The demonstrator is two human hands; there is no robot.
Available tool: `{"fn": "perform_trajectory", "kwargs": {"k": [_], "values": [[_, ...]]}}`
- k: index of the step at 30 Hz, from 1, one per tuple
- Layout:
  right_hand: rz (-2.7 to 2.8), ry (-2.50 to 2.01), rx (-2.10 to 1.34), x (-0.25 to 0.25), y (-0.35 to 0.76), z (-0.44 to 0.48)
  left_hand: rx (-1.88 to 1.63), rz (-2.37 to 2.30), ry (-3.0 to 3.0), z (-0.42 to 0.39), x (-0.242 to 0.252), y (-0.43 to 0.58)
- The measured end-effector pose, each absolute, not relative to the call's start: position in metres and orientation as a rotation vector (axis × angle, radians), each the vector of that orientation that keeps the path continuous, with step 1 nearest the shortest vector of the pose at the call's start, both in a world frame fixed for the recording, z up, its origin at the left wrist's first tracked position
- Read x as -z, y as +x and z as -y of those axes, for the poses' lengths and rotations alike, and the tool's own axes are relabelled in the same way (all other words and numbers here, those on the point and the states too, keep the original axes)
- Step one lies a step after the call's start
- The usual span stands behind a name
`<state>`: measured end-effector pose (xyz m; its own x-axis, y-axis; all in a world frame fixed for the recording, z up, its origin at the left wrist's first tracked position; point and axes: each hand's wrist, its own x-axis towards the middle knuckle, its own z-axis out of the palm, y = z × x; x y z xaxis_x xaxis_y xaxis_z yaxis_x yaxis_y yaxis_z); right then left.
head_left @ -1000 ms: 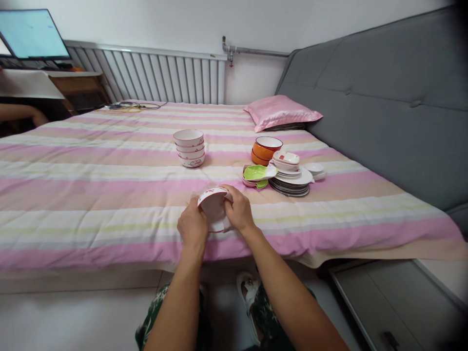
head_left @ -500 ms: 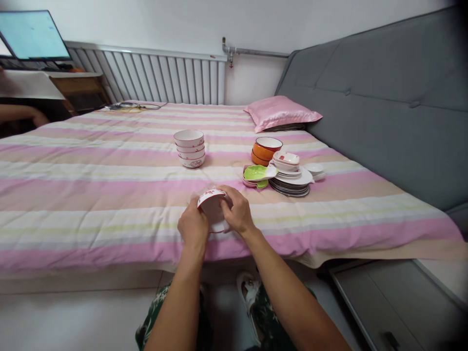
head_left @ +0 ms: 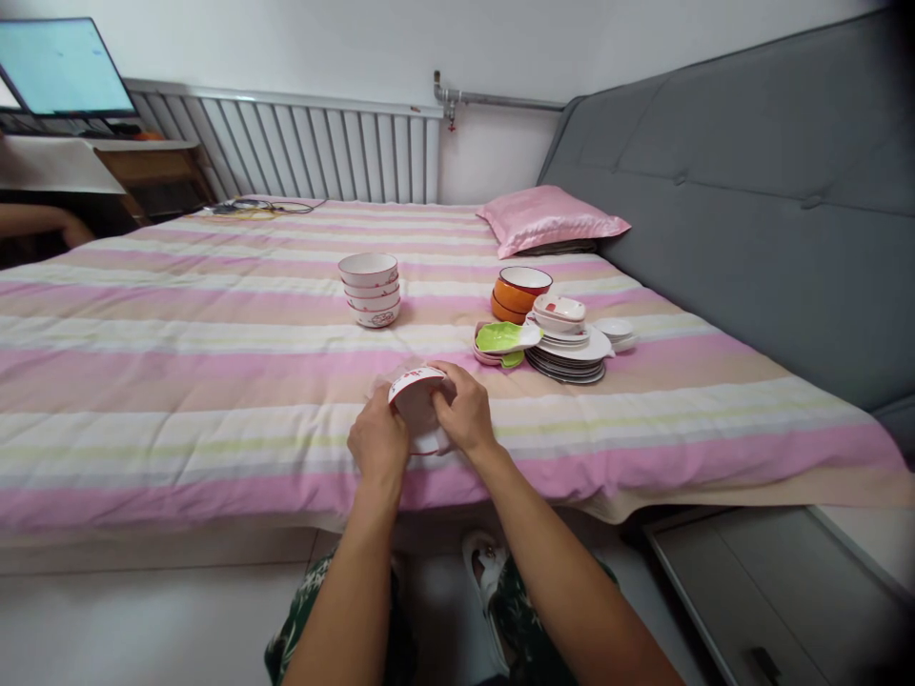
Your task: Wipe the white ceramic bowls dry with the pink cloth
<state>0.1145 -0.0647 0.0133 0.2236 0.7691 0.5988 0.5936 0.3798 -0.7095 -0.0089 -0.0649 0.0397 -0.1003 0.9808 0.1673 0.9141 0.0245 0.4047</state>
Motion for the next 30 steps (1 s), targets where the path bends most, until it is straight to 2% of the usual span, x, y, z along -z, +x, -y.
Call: {"fn": "perform_trajectory", "kwargs": {"k": [9, 14, 21, 30], "values": [[1.398, -1.408, -0.262, -0.0135, 0.1174, 0.0655, -0.628, -2.135, 2.023, 0.0653, -0.0405, -0.0075], [1.404, -1.344, -0.265, -0.0125, 0.117, 0.0662, -0.632, -2.136, 2.005, 0.0651, -0.0401, -0.0094], [1.219, -1.243, -0.445, -0.0125, 0.1172, 0.0678, -0.618, -2.15, 1.968, 0.0627, -0.0396, -0.0117], [1.244, -1.196, -0.349, -0.019, 0.1152, 0.0682, -0.621, -2.152, 1.963, 0.0631, -0.0391, -0.0123]]}}
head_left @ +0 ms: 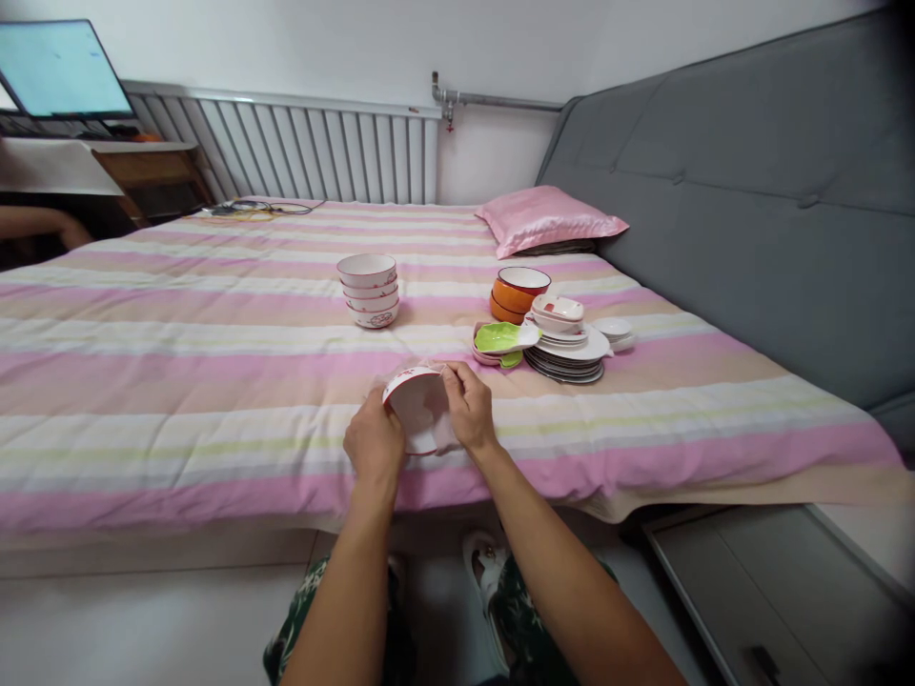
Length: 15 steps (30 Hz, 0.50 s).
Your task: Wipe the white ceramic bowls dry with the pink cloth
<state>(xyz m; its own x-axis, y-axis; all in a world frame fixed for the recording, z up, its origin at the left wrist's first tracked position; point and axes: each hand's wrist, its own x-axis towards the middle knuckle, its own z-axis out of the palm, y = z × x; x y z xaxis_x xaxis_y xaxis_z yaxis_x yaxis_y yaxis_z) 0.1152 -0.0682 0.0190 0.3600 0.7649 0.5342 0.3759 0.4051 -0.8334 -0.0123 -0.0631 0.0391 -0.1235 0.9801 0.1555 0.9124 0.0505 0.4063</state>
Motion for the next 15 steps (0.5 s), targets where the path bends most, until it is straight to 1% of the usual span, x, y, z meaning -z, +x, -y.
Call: {"fn": "perform_trajectory", "kwargs": {"k": [9, 15], "values": [[1.32, -1.063, -0.271, -0.0253, 0.1121, 0.0728, -0.656, -2.144, 1.969, 0.063, -0.0383, -0.0115], [1.481, -1.002, -0.115, -0.0265, 0.1091, 0.0716, -0.636, -2.146, 1.978, 0.0642, -0.0405, -0.0103]]}}
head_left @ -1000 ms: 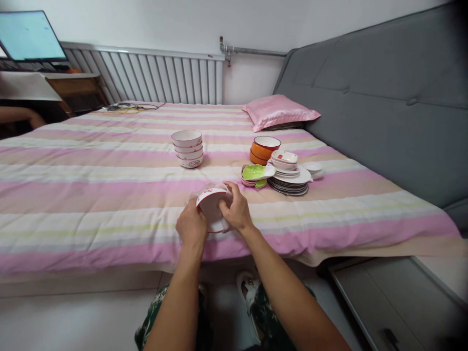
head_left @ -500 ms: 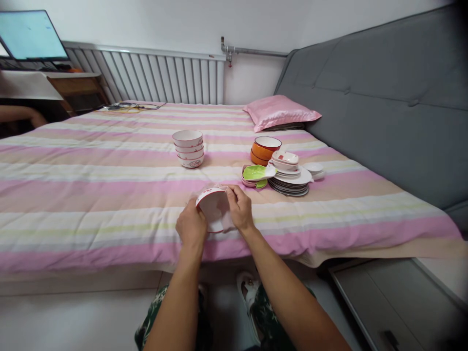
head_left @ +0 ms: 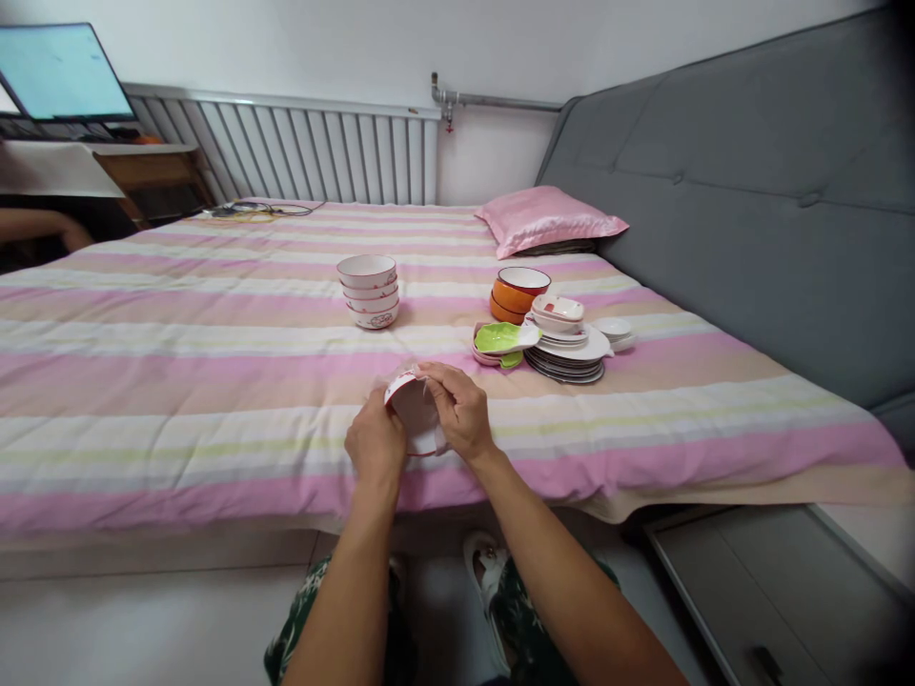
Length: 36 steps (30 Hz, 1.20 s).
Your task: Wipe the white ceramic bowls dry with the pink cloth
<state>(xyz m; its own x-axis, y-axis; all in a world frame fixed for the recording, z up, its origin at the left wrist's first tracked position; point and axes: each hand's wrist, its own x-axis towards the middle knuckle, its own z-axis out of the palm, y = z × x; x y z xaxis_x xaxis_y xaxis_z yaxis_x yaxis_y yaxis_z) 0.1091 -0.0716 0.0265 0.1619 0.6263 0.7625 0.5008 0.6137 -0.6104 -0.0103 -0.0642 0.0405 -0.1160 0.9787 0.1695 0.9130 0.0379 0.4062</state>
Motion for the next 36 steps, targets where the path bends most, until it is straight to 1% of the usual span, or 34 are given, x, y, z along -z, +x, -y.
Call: {"fn": "perform_trajectory", "kwargs": {"k": [5, 9, 20, 25, 31, 36], "values": [[1.594, -1.059, 0.013, -0.025, 0.106, 0.071, -0.635, -2.144, 2.002, 0.066, -0.042, -0.009], [1.626, -1.114, 0.031, -0.028, 0.105, 0.074, -0.628, -2.136, 2.013, 0.066, -0.042, -0.009], [1.506, -1.055, -0.261, -0.027, 0.11, 0.076, -0.647, -2.129, 2.041, 0.066, -0.039, -0.009], [1.485, -1.079, -0.197, -0.023, 0.112, 0.069, -0.636, -2.124, 2.048, 0.068, -0.041, -0.007], [1.562, -1.173, -0.026, -0.026, 0.121, 0.066, -0.64, -2.104, 2.148, 0.07, -0.039, -0.006], [1.628, -1.191, 0.0, -0.025, 0.126, 0.064, -0.643, -2.102, 2.19, 0.069, -0.036, -0.006]]}}
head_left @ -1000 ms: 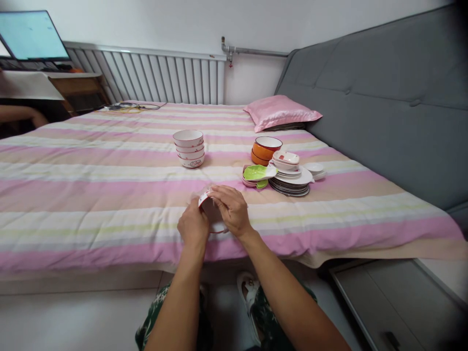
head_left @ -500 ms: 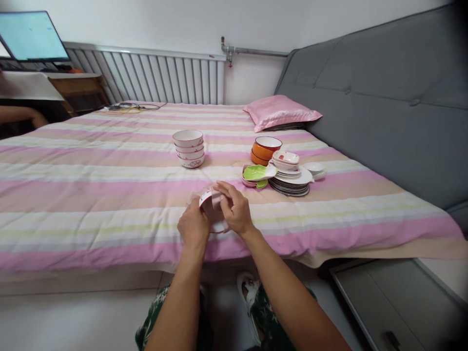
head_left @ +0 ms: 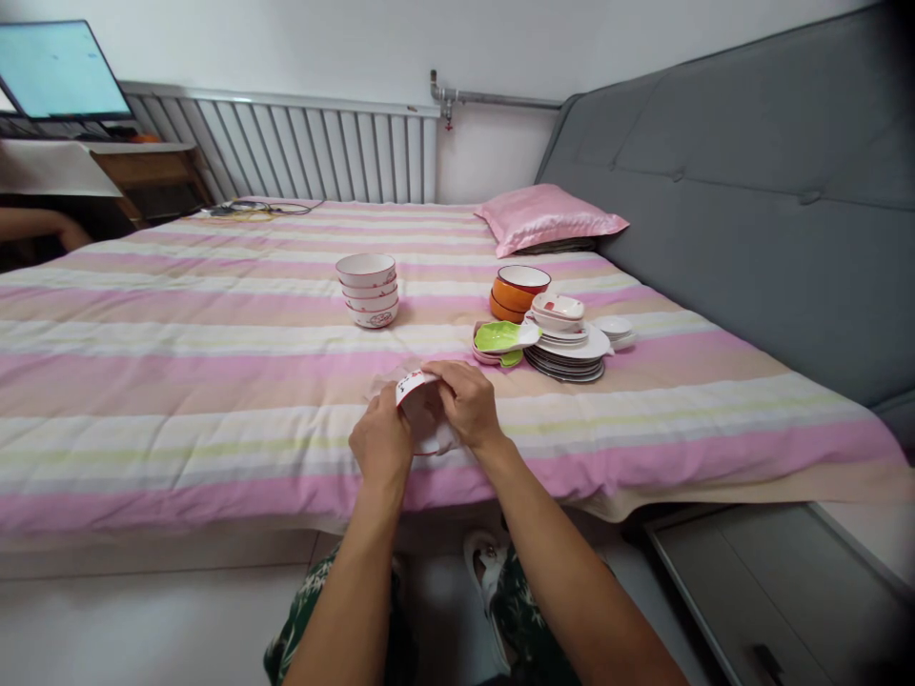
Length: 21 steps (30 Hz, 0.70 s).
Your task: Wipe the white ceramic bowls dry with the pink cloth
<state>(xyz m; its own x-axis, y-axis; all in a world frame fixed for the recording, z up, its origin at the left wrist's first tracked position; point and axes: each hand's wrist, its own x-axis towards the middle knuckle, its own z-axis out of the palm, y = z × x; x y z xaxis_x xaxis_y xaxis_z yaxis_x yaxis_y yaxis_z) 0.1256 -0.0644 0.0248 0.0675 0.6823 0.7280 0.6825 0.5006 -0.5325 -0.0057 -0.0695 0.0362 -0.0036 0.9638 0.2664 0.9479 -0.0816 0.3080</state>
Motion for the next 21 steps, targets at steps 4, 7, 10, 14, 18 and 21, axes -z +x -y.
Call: {"fn": "perform_trajectory", "kwargs": {"k": [4, 7, 10, 14, 18, 21], "values": [[1.621, -1.237, -0.017, -0.0215, 0.1264, 0.0627, -0.642, -2.097, 2.186, 0.0693, -0.0364, -0.0054], [1.593, -1.266, -0.083, -0.021, 0.1265, 0.062, -0.631, -2.095, 2.192, 0.0695, -0.0365, -0.0058], [1.533, -1.246, -0.109, -0.0218, 0.127, 0.0609, -0.647, -2.091, 2.207, 0.0699, -0.0361, -0.0059], [1.482, -1.244, -0.08, -0.0232, 0.1286, 0.059, -0.677, -2.086, 2.225, 0.0707, -0.0358, -0.0049], [1.531, -1.359, -0.092, -0.0247, 0.13, 0.0587, -0.708, -2.072, 2.231, 0.0717, -0.0352, -0.0032], [1.574, -1.436, -0.114, -0.0254, 0.1312, 0.059, -0.7, -2.066, 2.23, 0.0722, -0.035, -0.0025]]}}
